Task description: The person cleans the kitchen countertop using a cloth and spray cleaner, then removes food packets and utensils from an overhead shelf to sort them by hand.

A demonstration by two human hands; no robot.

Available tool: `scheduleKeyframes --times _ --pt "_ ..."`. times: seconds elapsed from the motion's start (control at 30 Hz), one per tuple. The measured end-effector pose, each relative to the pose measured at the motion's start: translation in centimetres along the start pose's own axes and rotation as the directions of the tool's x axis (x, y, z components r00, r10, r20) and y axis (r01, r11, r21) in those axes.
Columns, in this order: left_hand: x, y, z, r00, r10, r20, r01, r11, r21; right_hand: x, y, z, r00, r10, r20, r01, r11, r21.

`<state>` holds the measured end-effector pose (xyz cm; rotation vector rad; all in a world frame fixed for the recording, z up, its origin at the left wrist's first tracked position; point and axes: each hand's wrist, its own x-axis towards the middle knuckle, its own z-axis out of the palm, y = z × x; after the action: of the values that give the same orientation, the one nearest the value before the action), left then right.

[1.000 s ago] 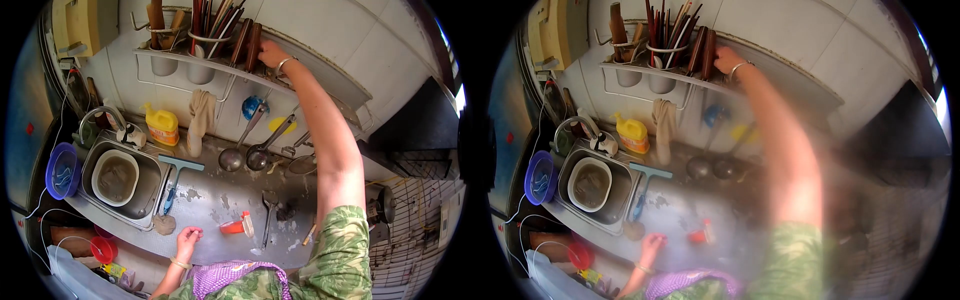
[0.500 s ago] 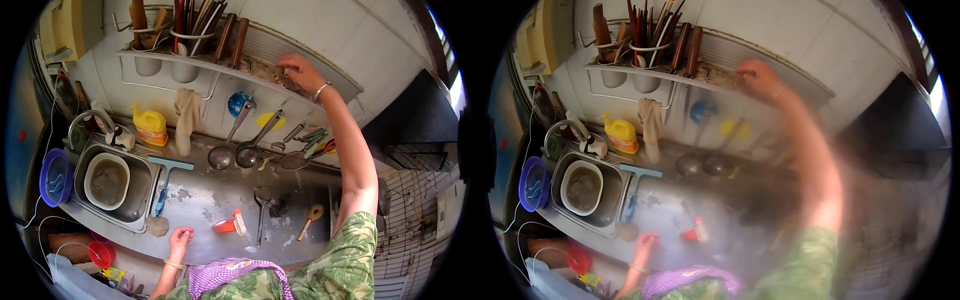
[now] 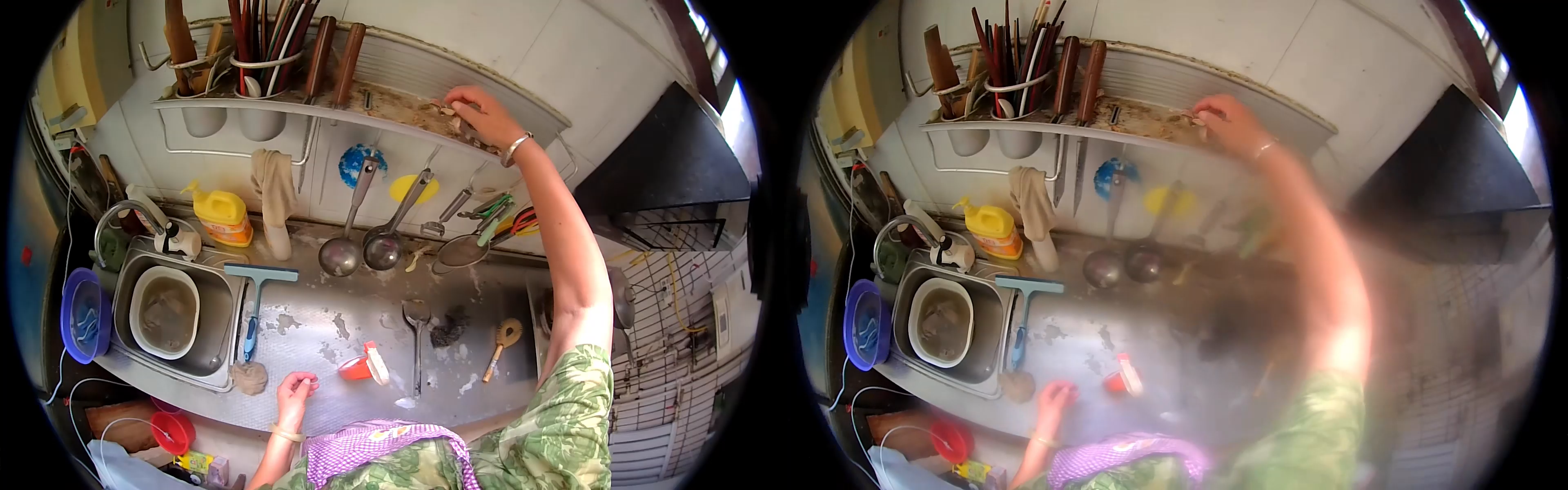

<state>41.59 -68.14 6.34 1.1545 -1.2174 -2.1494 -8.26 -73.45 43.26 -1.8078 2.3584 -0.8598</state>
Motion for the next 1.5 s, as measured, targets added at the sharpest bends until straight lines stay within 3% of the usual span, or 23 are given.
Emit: scheduleKeyframes --times 0.17,0.27,0.47,0.57,0.67,0.7,0.77,0.87,0.97,1.07,1.17,1.27,1.37,1.5 --pt "-0.4 1.4 1.2 0.999 0.002 0.032 -0.003 1.000 0.031 2.0 -1.2 1.5 0.988 -0.152 -0.001 0.148 0.968 -0.203" --pt "0.0 1.9 1.8 0.998 -0.005 0.055 0.002 0.999 0.046 2.6 -1.5 3.5 0.983 -0.182 -0.027 0.157 0.905 -0.396" --pt "0.4 0.7 1.0 0.999 -0.007 0.043 0.004 0.998 0.056 2.1 0.7 1.6 0.970 -0.221 0.101 0.242 0.905 -0.351" --pt "0.1 0.4 0.3 1.000 -0.007 0.023 0.006 0.999 0.048 0.0 3.4 -0.5 0.994 -0.100 0.048 0.106 0.987 -0.125" --pt "-0.1 0.3 -0.6 1.000 0.009 0.017 -0.010 0.999 0.052 -3.3 2.2 -2.1 0.957 -0.034 -0.288 0.037 0.999 0.005" --pt "-0.1 0.3 -0.8 1.000 0.018 0.016 -0.019 0.999 0.051 -3.9 1.3 -2.8 0.973 0.079 -0.216 -0.113 0.982 -0.149" --pt "0.0 0.3 -1.0 1.000 0.015 0.016 -0.015 0.999 0.043 -4.8 -0.5 -4.3 0.935 0.330 -0.131 -0.352 0.813 -0.463" --pt "-0.1 0.9 -0.4 0.999 0.022 0.030 -0.024 0.999 0.043 -4.6 2.6 -3.4 0.953 0.299 -0.057 -0.262 0.709 -0.654" --pt "0.0 1.6 0.2 0.998 0.027 0.049 -0.030 0.998 0.064 -3.7 4.9 -2.6 0.956 0.242 -0.164 -0.291 0.842 -0.454" --pt "0.0 1.3 0.5 0.998 0.015 0.063 -0.018 0.999 0.050 -2.9 2.8 -1.3 0.914 0.309 -0.263 -0.403 0.766 -0.500" --pt "-0.2 1.3 0.7 0.998 0.007 0.062 -0.010 0.999 0.051 -2.8 -2.3 -0.6 0.896 0.417 -0.152 -0.425 0.708 -0.564" --pt "-0.5 1.2 0.4 0.998 0.013 0.060 -0.016 0.999 0.048 -2.0 -1.4 1.2 0.949 0.243 -0.202 -0.316 0.702 -0.638" --pt "-0.8 1.2 0.1 0.998 0.019 0.052 -0.021 0.999 0.043 -1.2 0.9 1.2 0.974 0.161 -0.161 -0.221 0.832 -0.509" --pt "-0.9 1.3 -0.5 0.999 0.029 0.022 -0.030 0.999 0.031 -0.7 2.5 0.8 0.952 0.214 -0.217 -0.295 0.826 -0.480"
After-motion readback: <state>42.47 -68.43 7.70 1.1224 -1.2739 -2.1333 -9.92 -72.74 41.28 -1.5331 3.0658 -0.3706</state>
